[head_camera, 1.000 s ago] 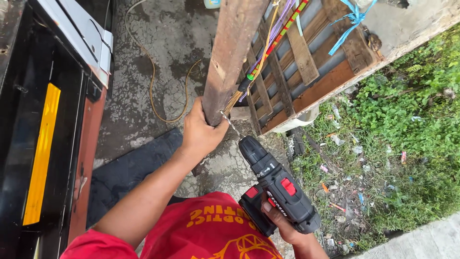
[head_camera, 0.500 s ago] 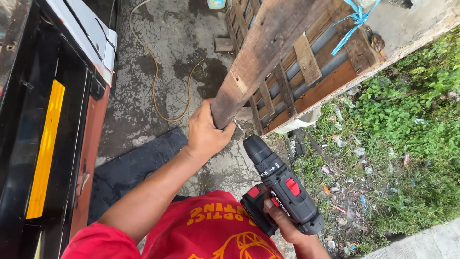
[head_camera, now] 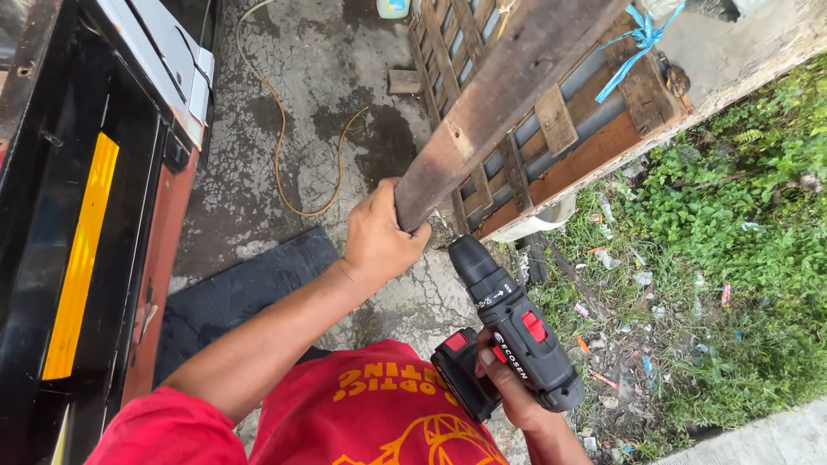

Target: Using a cordless drill to drill holes into a wooden beam.

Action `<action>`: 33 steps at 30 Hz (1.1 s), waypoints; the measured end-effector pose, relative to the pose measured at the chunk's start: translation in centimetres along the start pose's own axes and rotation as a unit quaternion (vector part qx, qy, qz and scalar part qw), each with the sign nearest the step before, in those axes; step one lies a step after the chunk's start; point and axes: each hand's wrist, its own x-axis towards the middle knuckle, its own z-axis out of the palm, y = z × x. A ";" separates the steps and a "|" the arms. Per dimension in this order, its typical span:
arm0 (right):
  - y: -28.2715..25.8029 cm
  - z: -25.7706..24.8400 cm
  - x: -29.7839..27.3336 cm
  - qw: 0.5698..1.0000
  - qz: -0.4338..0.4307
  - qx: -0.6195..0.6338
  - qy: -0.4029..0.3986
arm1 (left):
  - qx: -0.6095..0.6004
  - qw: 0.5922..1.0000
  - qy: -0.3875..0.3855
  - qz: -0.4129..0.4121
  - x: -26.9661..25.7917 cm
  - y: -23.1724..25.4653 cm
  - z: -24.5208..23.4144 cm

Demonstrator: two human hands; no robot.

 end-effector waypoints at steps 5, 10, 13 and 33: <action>-0.1 0.2 0.1 1.000 0.004 0.009 0.020 | 0.023 1.000 -0.011 -0.004 0.1 0.0 0.2; -0.2 0.3 0.4 1.000 0.007 0.014 0.014 | 0.035 0.999 -0.018 -0.021 0.5 0.2 0.2; -1.9 1.1 0.7 0.999 -0.036 0.010 -0.014 | 0.039 0.998 -0.021 -0.043 0.4 0.7 0.0; -0.6 2.3 0.1 0.993 -0.115 -0.023 0.014 | 0.034 0.991 0.010 -0.128 -1.6 -0.3 -0.3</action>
